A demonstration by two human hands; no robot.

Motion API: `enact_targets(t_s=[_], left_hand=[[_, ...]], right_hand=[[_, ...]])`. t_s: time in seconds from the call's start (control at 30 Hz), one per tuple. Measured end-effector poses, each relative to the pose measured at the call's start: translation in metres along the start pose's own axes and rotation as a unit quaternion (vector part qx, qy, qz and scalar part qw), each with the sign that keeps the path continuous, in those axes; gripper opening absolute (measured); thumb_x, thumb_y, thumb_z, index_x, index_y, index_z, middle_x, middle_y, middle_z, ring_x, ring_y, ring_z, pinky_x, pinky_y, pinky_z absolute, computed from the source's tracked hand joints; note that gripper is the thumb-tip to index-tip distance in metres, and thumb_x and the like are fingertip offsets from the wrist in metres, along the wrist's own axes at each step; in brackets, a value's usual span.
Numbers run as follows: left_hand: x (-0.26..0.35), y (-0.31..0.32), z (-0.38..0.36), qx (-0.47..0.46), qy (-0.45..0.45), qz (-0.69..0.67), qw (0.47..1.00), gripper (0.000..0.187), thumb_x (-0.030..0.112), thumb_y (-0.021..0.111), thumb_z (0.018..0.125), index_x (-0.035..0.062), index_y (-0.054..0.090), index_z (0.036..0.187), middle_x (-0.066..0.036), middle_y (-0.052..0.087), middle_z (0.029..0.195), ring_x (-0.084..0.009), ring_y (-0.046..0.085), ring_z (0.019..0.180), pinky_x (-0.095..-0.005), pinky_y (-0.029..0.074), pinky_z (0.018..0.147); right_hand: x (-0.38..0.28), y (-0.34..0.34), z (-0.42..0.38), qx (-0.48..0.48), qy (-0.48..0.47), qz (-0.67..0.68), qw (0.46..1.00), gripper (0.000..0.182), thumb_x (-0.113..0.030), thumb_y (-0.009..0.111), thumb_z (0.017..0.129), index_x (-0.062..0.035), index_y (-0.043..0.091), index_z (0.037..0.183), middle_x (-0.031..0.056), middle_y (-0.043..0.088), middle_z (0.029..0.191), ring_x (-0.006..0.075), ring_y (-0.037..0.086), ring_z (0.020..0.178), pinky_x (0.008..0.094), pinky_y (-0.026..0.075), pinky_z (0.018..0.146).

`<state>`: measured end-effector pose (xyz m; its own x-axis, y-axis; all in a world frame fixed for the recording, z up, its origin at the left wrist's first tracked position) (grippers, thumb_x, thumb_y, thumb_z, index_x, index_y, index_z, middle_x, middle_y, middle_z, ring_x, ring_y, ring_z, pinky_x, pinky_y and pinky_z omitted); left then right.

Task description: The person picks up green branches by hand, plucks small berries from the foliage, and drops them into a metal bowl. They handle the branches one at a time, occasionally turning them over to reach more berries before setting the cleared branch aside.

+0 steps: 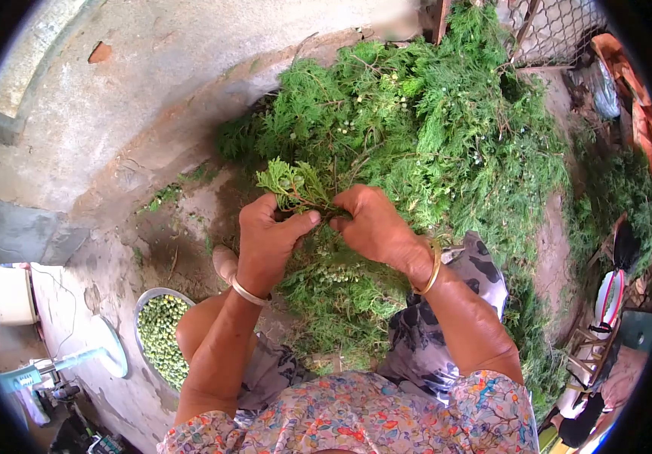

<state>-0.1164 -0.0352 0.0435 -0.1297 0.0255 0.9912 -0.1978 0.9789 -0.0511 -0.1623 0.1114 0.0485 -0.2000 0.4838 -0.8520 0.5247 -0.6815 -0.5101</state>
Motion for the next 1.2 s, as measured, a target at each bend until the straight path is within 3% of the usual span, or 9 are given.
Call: enact_targets(t_s=[0.13, 0.37, 0.47, 0.53, 0.57, 0.67, 0.8, 1.0, 1.2], left_hand=[[0.002, 0.004, -0.004, -0.084, -0.126, -0.097, 0.984, 0.014, 0.009, 0.071, 0.072, -0.0001, 0.060, 0.074, -0.002, 0.056, 0.060, -0.0060, 0.048, 0.048, -0.0207, 0.032, 0.039], [-0.010, 0.004, -0.015, -0.129, -0.258, -0.248, 0.925, 0.012, 0.005, 0.064, 0.075, -0.0015, 0.059, 0.083, -0.010, 0.058, 0.064, -0.0124, 0.049, 0.045, -0.0200, 0.033, 0.036], [-0.009, 0.002, -0.016, -0.242, -0.249, -0.371, 0.861, 0.015, 0.011, 0.059, 0.081, -0.0027, 0.058, 0.087, -0.017, 0.059, 0.070, -0.0146, 0.051, 0.048, -0.0205, 0.035, 0.035], [-0.008, -0.003, -0.014, -0.211, -0.248, -0.490, 0.808, 0.023, 0.021, 0.054, 0.087, -0.0019, 0.058, 0.092, -0.020, 0.061, 0.081, -0.0177, 0.054, 0.056, -0.0238, 0.042, 0.040], [-0.006, -0.005, -0.014, -0.202, -0.243, -0.491, 0.812, 0.023, 0.021, 0.054, 0.087, -0.0019, 0.058, 0.092, -0.020, 0.061, 0.081, -0.0177, 0.054, 0.056, -0.0238, 0.042, 0.040], [-0.003, -0.016, -0.016, -0.137, -0.250, -0.471, 0.835, 0.031, 0.029, 0.050, 0.091, -0.0005, 0.058, 0.095, -0.021, 0.061, 0.089, -0.0212, 0.058, 0.067, -0.0282, 0.047, 0.048], [-0.003, -0.050, -0.019, -0.054, -0.223, -0.443, 0.867, 0.033, 0.031, 0.051, 0.092, -0.0009, 0.058, 0.095, -0.020, 0.062, 0.092, -0.0229, 0.060, 0.074, -0.0289, 0.049, 0.051], [0.018, -0.178, -0.035, 0.101, -0.082, -0.356, 0.926, 0.017, 0.011, 0.059, 0.084, -0.0007, 0.056, 0.097, -0.013, 0.061, 0.082, -0.0161, 0.057, 0.060, -0.0197, 0.042, 0.043], [0.023, -0.299, -0.085, 0.316, -0.058, -0.041, 0.946, 0.022, 0.002, 0.060, 0.078, -0.0056, 0.058, 0.098, -0.010, 0.059, 0.074, -0.0154, 0.056, 0.056, -0.0236, 0.040, 0.043]], right_hand=[[0.001, -0.006, 0.001, 0.004, 0.007, -0.066, 0.998, 0.010, -0.002, 0.060, 0.073, 0.0026, 0.062, 0.082, 0.0255, 0.058, 0.075, 0.0432, 0.057, 0.073, 0.0446, 0.046, 0.064], [-0.007, -0.026, 0.004, 0.069, -0.061, -0.190, 0.978, 0.012, 0.002, 0.060, 0.073, 0.0022, 0.062, 0.085, 0.0239, 0.061, 0.080, 0.0413, 0.059, 0.076, 0.0456, 0.048, 0.069], [0.013, -0.045, 0.007, 0.106, 0.059, -0.217, 0.969, 0.018, 0.002, 0.063, 0.072, 0.0026, 0.063, 0.090, 0.0210, 0.064, 0.081, 0.0378, 0.062, 0.077, 0.0429, 0.050, 0.071], [0.010, -0.056, 0.007, 0.198, -0.009, -0.157, 0.967, 0.022, 0.001, 0.066, 0.073, 0.0028, 0.064, 0.094, 0.0174, 0.067, 0.083, 0.0275, 0.066, 0.077, 0.0368, 0.051, 0.071], [0.016, -0.056, 0.006, 0.173, 0.077, -0.060, 0.980, 0.019, -0.002, 0.068, 0.075, 0.0017, 0.066, 0.093, 0.0087, 0.067, 0.076, 0.0146, 0.062, 0.069, 0.0305, 0.048, 0.064], [0.005, -0.047, 0.007, 0.103, 0.060, 0.084, 0.989, 0.012, -0.003, 0.067, 0.077, 0.0044, 0.065, 0.087, 0.0003, 0.062, 0.068, 0.0054, 0.051, 0.063, 0.0256, 0.042, 0.058], [0.005, -0.034, 0.010, 0.073, 0.072, 0.202, 0.974, 0.007, -0.003, 0.067, 0.078, 0.0016, 0.064, 0.073, -0.0033, 0.057, 0.062, 0.0046, 0.042, 0.055, 0.0247, 0.035, 0.050], [0.001, -0.026, 0.008, 0.056, 0.070, 0.265, 0.960, 0.026, -0.022, 0.079, 0.073, -0.0014, 0.063, 0.069, 0.0027, 0.061, 0.061, 0.0107, 0.055, 0.054, 0.0273, 0.042, 0.052], [-0.007, -0.017, 0.006, 0.025, 0.049, 0.342, 0.938, 0.032, -0.027, 0.081, 0.070, -0.0034, 0.059, 0.070, 0.0023, 0.058, 0.065, 0.0120, 0.052, 0.057, 0.0273, 0.041, 0.051]])
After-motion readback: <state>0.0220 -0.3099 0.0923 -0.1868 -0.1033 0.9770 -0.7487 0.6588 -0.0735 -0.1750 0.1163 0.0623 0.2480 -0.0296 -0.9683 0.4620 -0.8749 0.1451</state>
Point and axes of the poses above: each hand's wrist, its own z-axis towards the middle knuckle, its own y-axis out of the palm, x = y × z, the point moved 6 cm from there along z, towards the middle knuckle
